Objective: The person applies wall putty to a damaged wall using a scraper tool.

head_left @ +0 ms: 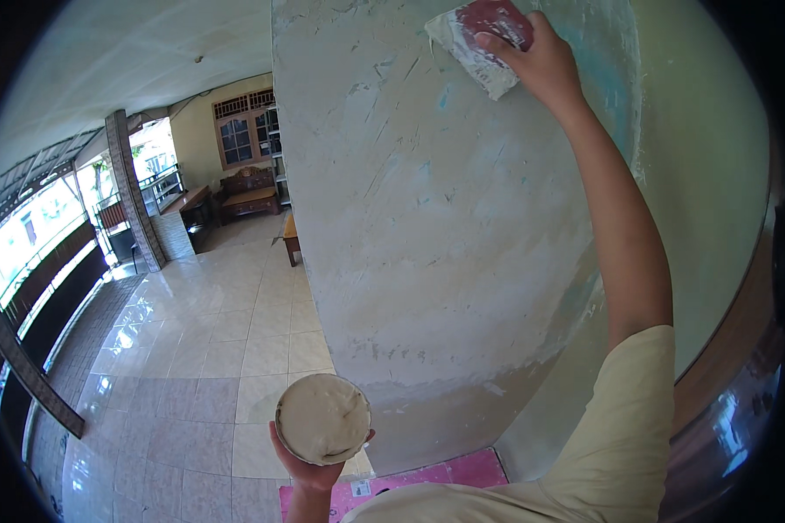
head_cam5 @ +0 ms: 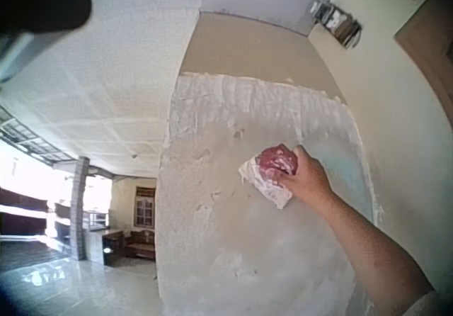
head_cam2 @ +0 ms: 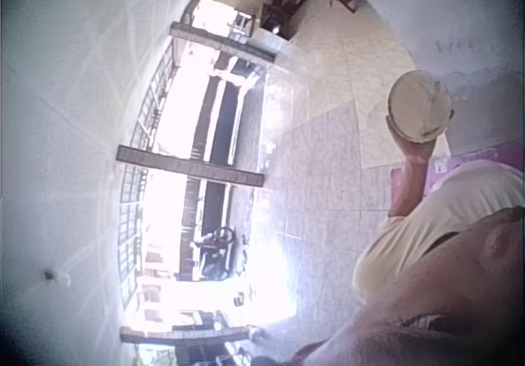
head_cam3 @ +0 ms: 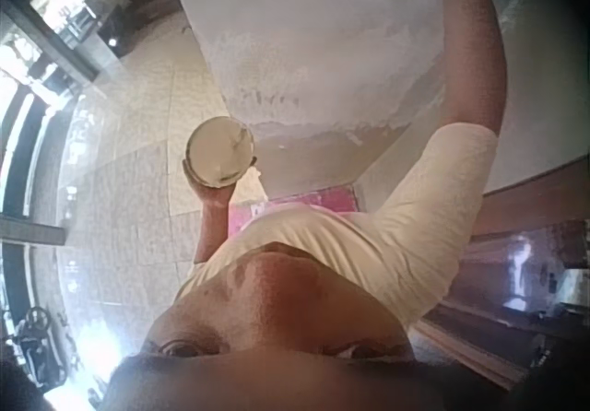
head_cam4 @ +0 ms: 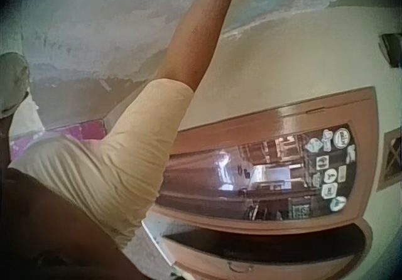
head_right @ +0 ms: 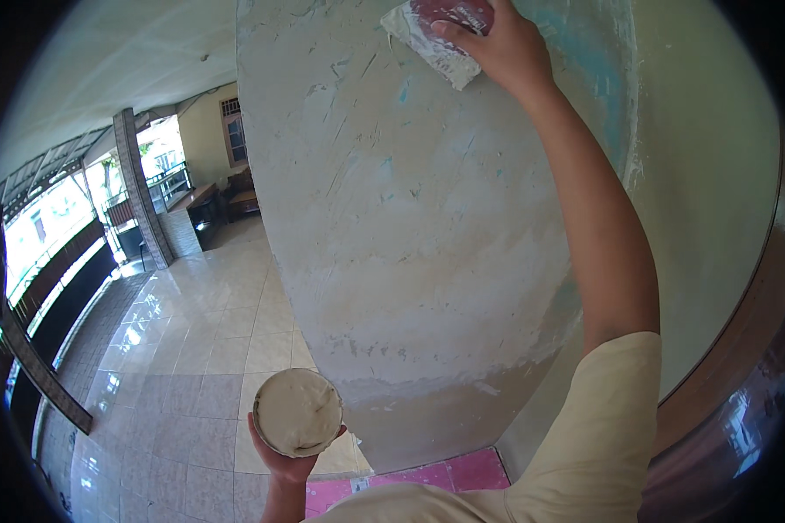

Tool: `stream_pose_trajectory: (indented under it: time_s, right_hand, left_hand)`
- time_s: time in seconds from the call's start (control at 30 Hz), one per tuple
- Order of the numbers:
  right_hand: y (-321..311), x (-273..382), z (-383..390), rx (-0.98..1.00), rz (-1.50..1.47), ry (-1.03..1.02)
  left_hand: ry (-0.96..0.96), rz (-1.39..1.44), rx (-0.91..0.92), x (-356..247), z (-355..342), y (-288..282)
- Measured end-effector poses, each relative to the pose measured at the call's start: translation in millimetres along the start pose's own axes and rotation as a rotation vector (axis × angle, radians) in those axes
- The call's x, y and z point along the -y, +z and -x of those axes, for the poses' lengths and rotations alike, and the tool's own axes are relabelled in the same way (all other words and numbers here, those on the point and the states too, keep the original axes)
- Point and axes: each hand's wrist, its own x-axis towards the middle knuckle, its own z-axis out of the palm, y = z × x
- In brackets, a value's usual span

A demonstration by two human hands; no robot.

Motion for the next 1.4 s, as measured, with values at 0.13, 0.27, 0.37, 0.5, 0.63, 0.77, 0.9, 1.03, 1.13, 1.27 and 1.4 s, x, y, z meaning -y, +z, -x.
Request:
stream_pose_trajectory:
  time_s: [0.13, 0.27, 0.37, 0.5, 0.63, 0.77, 0.9, 1.03, 1.13, 1.27, 1.4]
  right_hand:
    - [-6.4, -14.0, -23.8, -0.079, 0.134, 0.063]
    - [-28.3, -29.8, -40.0, -0.221, 0.059, 0.111]
    - [-20.4, -2.5, -26.9, -0.166, 0.021, 0.043]
    - [-9.9, 51.9, -5.7, 0.003, 0.155, -0.039]
    - [-32.2, -0.2, -50.2, -0.201, 0.210, 0.189]
    - [-55.8, -50.4, -73.7, -0.359, 0.294, 0.173]
    - [-60.8, -56.5, -73.4, -0.399, 0.122, 0.018]
    - [-60.2, -34.3, -68.5, -0.166, -0.072, 0.006]
    - [-54.2, -35.5, -75.1, -0.062, -0.070, -0.025]
    - [-61.4, -63.7, -91.5, -0.063, 0.053, 0.082]
    - [-85.9, -99.0, -100.9, -0.324, 0.209, 0.209]
  left_hand:
    - [-0.006, -0.007, 0.006, 2.1, -0.5, 3.2]
    - [0.001, 0.153, -0.007, 4.8, -1.1, 0.2]
    - [0.013, -0.046, -0.007, 3.8, -3.2, 0.0]
    - [-0.030, 0.535, -0.017, 0.6, 3.6, 23.7]
    - [-0.057, 0.515, -0.017, 3.1, 3.4, 29.5]
    - [-0.062, 0.454, -0.028, 3.3, 4.3, 21.7]
    - [0.019, -0.218, -0.031, 6.0, 3.7, 17.6]
    - [-0.001, -0.126, 0.071, 6.5, 6.7, 36.0]
    - [-0.038, 0.646, 0.217, 12.4, 8.7, 49.5]
    - [-0.071, 0.224, -0.005, 12.1, 5.4, 39.7]
    - [-0.020, -0.071, 0.048, 19.3, 8.2, 45.0]
